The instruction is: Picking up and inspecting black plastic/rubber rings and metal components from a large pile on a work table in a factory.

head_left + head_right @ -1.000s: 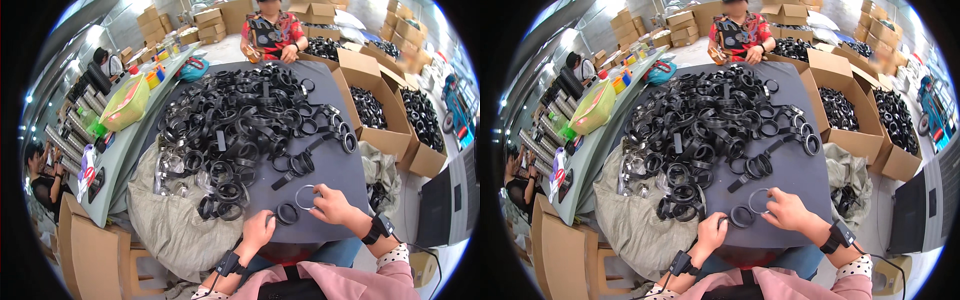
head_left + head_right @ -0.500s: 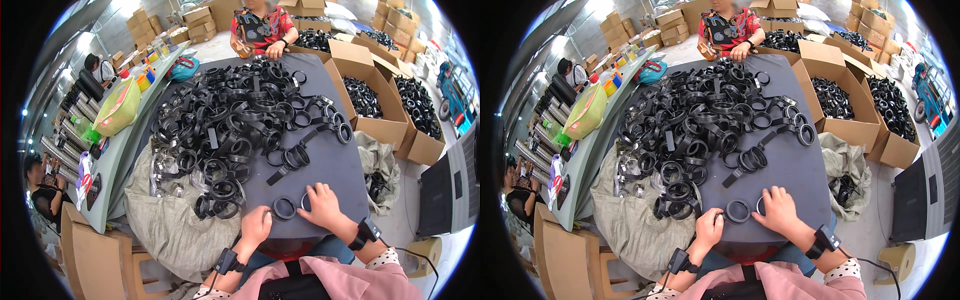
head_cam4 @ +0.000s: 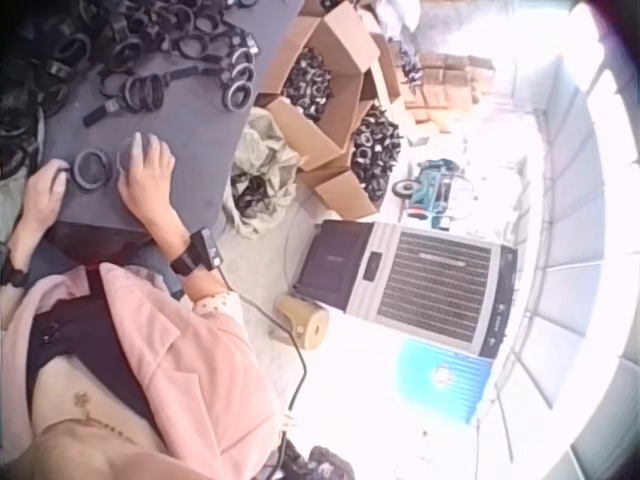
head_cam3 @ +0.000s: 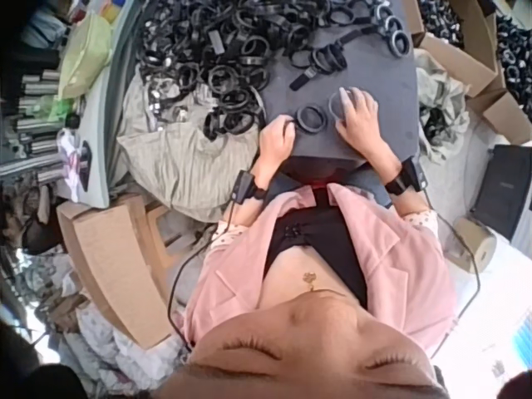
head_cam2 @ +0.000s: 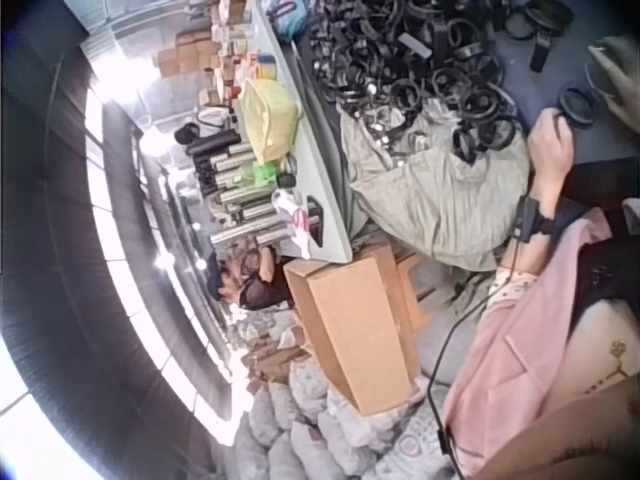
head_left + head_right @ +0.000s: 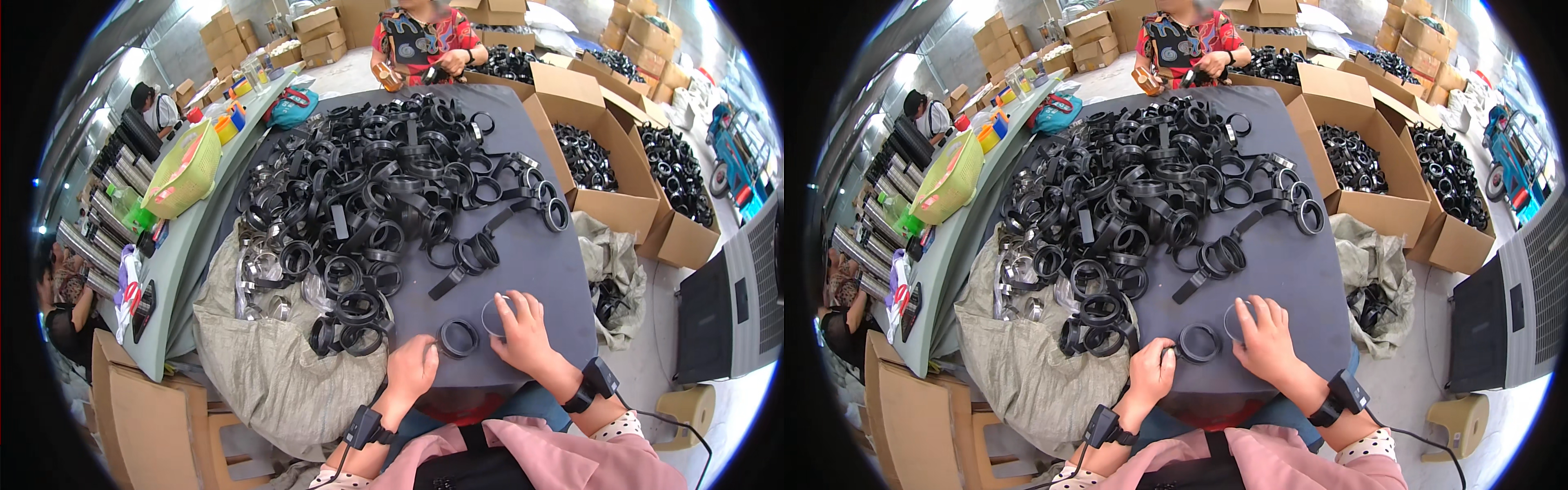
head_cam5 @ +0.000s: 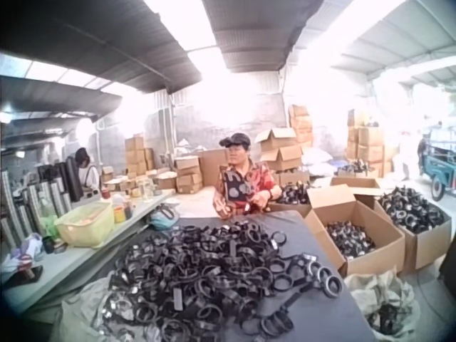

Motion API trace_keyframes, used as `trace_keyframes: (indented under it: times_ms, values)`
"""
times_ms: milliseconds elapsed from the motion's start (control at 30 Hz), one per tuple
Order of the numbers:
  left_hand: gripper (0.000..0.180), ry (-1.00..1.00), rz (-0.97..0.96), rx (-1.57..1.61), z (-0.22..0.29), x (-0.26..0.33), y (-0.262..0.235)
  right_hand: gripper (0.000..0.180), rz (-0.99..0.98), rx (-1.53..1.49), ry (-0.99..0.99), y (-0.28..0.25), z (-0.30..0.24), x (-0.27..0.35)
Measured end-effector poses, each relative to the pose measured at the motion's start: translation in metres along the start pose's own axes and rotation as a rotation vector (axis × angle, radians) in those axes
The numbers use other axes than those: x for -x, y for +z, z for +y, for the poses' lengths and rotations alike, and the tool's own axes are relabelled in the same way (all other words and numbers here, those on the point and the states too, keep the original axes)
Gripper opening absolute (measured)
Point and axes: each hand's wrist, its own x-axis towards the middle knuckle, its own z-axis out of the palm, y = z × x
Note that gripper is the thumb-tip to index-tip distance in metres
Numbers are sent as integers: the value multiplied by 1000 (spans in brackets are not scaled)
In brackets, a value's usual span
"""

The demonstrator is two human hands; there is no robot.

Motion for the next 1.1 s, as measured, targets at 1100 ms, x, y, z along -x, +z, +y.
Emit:
trace_keyframes:
  times_ms: [1100]
  values:
    - [17,26,-100,-33,-5,2,-1,77,-282,-387,-334,35,-29,-28]
